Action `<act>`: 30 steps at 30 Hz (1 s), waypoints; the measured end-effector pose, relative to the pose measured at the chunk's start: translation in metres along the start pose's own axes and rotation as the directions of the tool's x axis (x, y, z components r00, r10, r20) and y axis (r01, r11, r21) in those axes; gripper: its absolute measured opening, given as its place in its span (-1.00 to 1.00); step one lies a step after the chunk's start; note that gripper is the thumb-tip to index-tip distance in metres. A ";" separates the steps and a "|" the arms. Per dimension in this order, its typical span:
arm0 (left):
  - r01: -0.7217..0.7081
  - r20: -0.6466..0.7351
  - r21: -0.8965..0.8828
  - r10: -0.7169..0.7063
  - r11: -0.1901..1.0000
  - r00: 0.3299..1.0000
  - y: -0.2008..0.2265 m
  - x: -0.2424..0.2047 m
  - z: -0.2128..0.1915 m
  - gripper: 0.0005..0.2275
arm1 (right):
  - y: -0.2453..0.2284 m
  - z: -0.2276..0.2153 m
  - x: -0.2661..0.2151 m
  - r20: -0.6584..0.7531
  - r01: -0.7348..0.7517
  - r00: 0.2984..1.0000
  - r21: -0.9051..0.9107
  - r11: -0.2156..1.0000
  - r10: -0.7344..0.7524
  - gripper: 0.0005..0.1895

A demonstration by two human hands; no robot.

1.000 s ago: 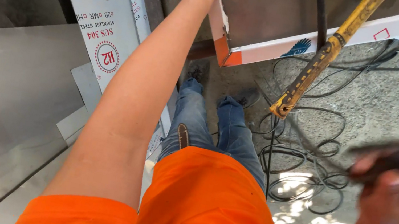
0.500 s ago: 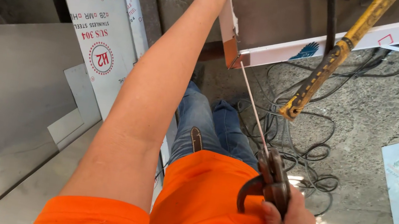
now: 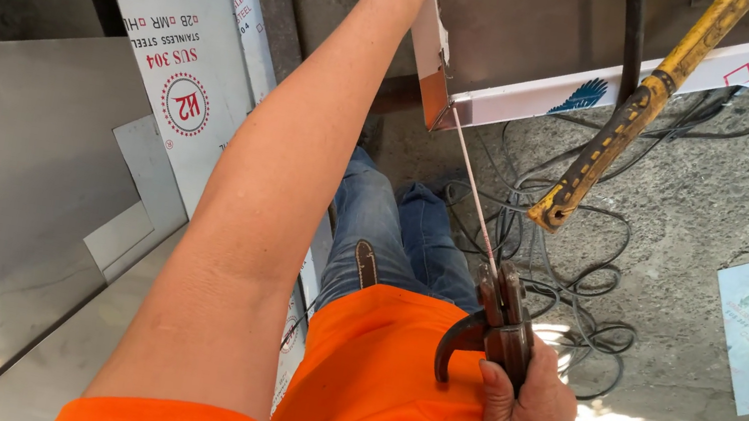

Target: The person welds the corner of a stainless steel frame lying on the floor, producing sparks, then uses a hammer to tap the welded joint and pliers to handle the workpiece, alternating between welding and hammering the frame edges.

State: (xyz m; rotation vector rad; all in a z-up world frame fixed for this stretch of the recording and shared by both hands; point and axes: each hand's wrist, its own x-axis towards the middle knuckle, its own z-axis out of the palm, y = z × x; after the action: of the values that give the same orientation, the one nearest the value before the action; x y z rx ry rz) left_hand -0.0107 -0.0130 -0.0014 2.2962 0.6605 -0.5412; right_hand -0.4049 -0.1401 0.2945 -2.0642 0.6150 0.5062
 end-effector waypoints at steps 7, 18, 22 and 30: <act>-0.017 -0.011 0.012 0.017 1.000 1.000 -0.035 0.040 0.041 -0.49 | 0.003 0.001 -0.001 -0.003 0.026 1.000 -0.003 1.000 -0.026 -0.61; -0.037 -0.074 0.014 0.038 0.999 0.997 -0.015 0.016 0.015 -0.49 | 0.004 0.002 0.002 0.005 0.004 1.000 -0.011 1.000 -0.004 -0.59; -0.057 -0.083 0.015 0.058 0.998 0.995 -0.014 0.016 0.015 -0.52 | 0.004 0.002 0.003 0.003 0.046 0.999 -0.005 0.999 -0.046 -0.61; -0.055 -0.052 -0.046 0.053 0.997 0.997 -0.010 0.007 0.010 -0.41 | 0.006 0.004 0.004 0.009 -0.031 0.999 -0.040 0.999 0.032 -0.60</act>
State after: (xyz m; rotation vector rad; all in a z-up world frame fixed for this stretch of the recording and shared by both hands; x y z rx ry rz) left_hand -0.0134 -0.0114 -0.0171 2.2828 0.6271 -0.4380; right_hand -0.4058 -0.1408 0.2867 -2.0913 0.6368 0.5506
